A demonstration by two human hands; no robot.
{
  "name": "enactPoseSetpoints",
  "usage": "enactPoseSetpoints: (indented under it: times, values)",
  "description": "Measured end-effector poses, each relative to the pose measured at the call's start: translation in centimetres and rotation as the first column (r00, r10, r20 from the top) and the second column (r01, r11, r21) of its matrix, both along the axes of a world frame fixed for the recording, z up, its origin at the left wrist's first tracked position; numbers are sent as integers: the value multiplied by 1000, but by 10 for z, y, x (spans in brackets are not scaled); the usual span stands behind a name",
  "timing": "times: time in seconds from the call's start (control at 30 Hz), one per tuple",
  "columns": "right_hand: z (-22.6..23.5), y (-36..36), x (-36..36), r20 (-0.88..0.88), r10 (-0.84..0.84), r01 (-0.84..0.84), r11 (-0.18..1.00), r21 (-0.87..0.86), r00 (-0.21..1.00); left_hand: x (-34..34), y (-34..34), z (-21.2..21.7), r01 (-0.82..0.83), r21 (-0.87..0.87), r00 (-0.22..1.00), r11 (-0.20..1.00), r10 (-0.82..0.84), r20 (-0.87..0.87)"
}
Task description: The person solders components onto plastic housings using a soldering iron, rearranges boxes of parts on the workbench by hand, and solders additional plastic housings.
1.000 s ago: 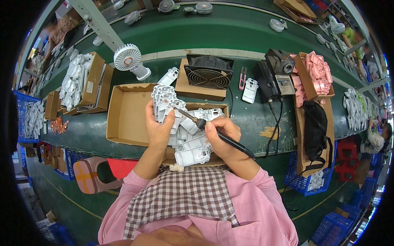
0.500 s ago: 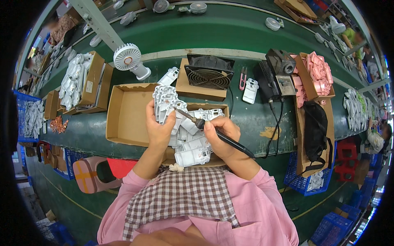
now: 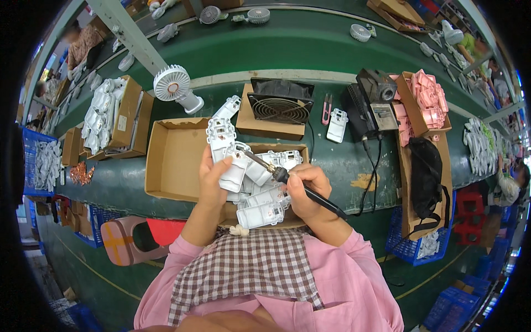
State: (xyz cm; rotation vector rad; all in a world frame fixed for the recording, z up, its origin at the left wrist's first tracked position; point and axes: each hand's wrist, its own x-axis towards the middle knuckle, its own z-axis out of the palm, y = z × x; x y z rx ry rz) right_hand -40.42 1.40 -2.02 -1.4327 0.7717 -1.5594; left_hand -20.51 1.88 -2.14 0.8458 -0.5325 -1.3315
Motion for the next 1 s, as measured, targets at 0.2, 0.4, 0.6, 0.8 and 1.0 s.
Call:
enactPoseSetpoints:
  times: [0.2,0.4,0.6,0.8,1.0]
  values:
    - [0,1,0,46,23,-22,1000,-13,999,-3,-6,2,-6,38,999,999,4,45]
    - [1,0,0,-8,12,-12,1000,-21,1000,-7,-4,-2,-101,-18,954,995,102,281]
    - [8,-1,3,-154,-1,5,1000,22,988,-9,-3,0,-214,-98,829,972,234,507]
    - [7,-4,5,-206,-10,14,1000,17,979,-9,-3,1,-227,-104,795,968,246,554]
    - [12,-4,7,-221,-8,10,1000,10,975,-9,-3,2,-225,-105,792,969,245,559]
